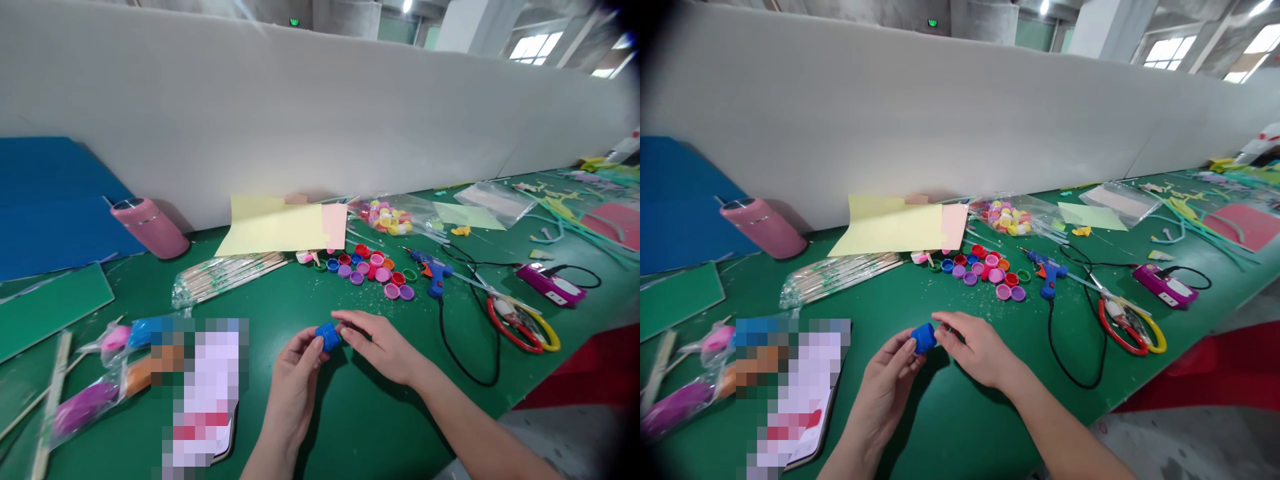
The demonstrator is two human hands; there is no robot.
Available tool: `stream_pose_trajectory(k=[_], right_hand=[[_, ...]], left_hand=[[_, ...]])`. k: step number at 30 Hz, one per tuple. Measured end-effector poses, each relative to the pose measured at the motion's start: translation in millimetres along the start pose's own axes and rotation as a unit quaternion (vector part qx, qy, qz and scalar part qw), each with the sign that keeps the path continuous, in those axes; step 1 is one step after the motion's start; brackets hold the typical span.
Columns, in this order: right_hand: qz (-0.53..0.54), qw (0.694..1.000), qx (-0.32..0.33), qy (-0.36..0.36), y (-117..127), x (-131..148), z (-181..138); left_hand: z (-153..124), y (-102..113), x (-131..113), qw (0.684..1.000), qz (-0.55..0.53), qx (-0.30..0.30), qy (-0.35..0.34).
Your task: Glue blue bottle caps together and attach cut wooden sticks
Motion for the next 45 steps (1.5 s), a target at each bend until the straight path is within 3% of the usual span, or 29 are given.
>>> stream_pose_trajectory(k=[5,11,20,28,33,39,45], right_hand=[[0.019,0.999,0.012,-0.028,0,-4,-1],[0.003,1.000,0.007,0.007,3,-5,-4],[0.042,0.999,-0.003,0.030,4,-5,-7],[0.077,0.996,-0.036,0.041,0,-7,-10],[0.089,0.994,-0.034,0.044,-3,-10,-12],[0.102,0.993,-0.030,0.043,-5,-12,-13],[0.089,0.995,-0.038,0.027,-8,-15,-14]], left_hand=[[-7,-6,-8,0.987,0.133,0.021,-0.087],[-7,-10,-11,0.953,0.213,0.111,-0.186],[-8,-7,-8,0.921,0.264,0.150,-0.242],[-5,-3,0,0.951,0.217,0.122,-0.185],[-6,-3,3,0.972,0.181,0.053,-0.142],[-5,-4,-2,0.964,0.218,0.089,-0.125],[-6,-7,-2,0.978,0.179,0.074,-0.082]])
Point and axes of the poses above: each hand's wrist, its own z-axis towards the middle knuckle, its own y-axis out of the back of the hand, x = y × z, the point moved 3 cm from there along z, towards the middle knuckle, and after that the axes turned 8 degrees about -y, right-handed, at the moved point
